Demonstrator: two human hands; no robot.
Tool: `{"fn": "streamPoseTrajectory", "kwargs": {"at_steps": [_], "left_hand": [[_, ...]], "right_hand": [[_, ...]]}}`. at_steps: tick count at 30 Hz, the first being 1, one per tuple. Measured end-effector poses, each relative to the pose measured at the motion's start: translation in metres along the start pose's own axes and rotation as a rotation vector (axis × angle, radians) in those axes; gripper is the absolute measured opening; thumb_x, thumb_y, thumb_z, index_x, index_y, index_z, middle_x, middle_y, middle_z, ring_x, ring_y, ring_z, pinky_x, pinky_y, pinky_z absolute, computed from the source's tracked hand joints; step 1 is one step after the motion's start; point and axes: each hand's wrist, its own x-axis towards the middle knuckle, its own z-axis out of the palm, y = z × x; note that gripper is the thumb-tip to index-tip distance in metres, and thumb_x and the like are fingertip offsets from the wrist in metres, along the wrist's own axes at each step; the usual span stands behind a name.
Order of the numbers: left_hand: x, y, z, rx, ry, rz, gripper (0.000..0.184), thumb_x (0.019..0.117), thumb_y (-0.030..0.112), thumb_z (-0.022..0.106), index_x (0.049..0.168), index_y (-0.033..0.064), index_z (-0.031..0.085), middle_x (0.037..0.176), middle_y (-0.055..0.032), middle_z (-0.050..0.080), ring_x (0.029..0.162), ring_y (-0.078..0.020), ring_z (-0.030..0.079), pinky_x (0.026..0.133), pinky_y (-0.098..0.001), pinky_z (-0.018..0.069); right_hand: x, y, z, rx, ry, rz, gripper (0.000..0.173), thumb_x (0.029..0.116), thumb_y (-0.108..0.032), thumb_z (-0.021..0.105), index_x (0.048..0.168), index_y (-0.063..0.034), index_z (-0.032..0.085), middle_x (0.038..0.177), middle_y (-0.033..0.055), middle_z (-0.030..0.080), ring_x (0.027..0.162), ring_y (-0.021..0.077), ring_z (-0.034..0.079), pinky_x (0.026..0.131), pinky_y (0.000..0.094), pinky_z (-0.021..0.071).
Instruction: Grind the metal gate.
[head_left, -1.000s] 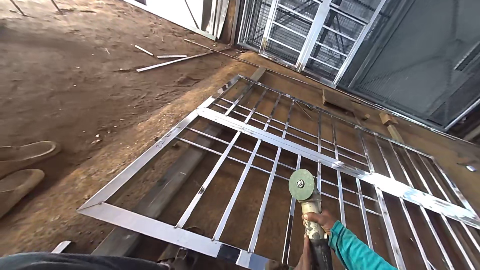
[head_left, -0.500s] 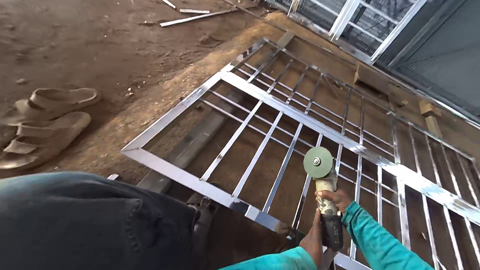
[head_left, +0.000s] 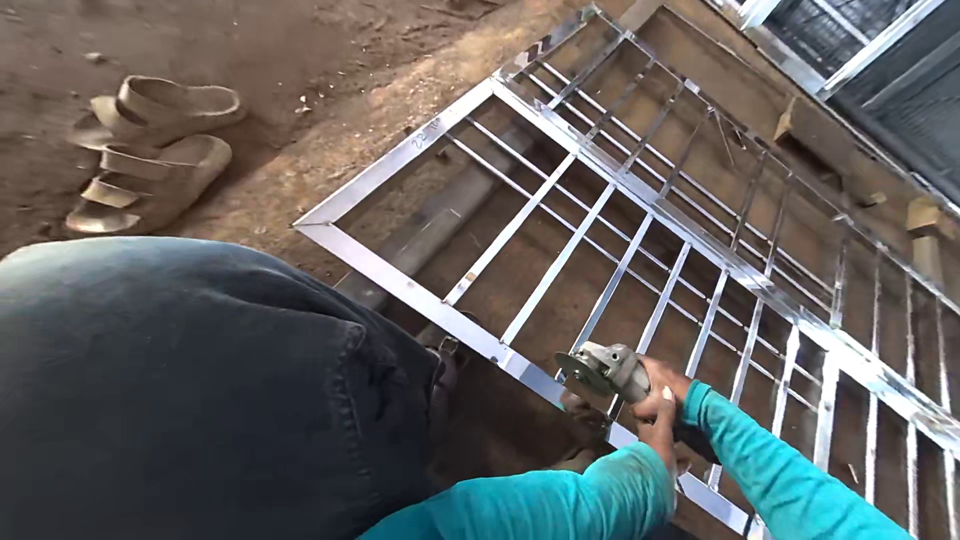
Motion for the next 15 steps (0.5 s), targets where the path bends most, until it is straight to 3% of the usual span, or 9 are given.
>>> {"fn": "streamPoseTrajectory", "kwargs": {"at_steps": [3,8,15], "left_hand": [[0.005,0.004,-0.007,0.003,0.012,-0.037,0.08,0.105,0.061,0.044,0.157,0.0025,0.029,0.158,-0.023,0.039,0.142,-0.0363,0.045,0.11,-0.057,0.0437],[0.005,0.007,-0.012,-0.002,-0.015,-0.015,0.076,0.1063,0.058,0.044,0.158,0.0051,0.028,0.161,-0.0214,0.035,0.147,-0.0359,0.039,0.112,-0.0597,0.0413],[0.004,0.011,-0.013,-0.027,-0.028,-0.033,0.071,0.1079,0.058,0.038,0.159,0.0091,0.029,0.161,-0.0183,0.037,0.146,-0.0346,0.041,0.111,-0.0591,0.0418]], "right_hand": [[0.005,-0.013,0.003,-0.089,-0.06,0.013,0.094,0.0701,-0.028,0.093,0.149,-0.0053,0.046,0.133,0.0259,0.062,0.123,0.0406,0.06,0.105,0.0562,0.0465],[0.004,-0.017,0.004,-0.087,-0.037,0.021,0.092,0.0684,-0.025,0.092,0.147,-0.0043,0.048,0.127,0.0251,0.064,0.118,0.0387,0.063,0.102,0.0546,0.0491],[0.005,-0.015,0.004,-0.069,-0.016,0.036,0.095,0.0674,-0.023,0.093,0.148,-0.0048,0.047,0.125,0.0251,0.066,0.116,0.0387,0.064,0.101,0.0549,0.0494]]}}
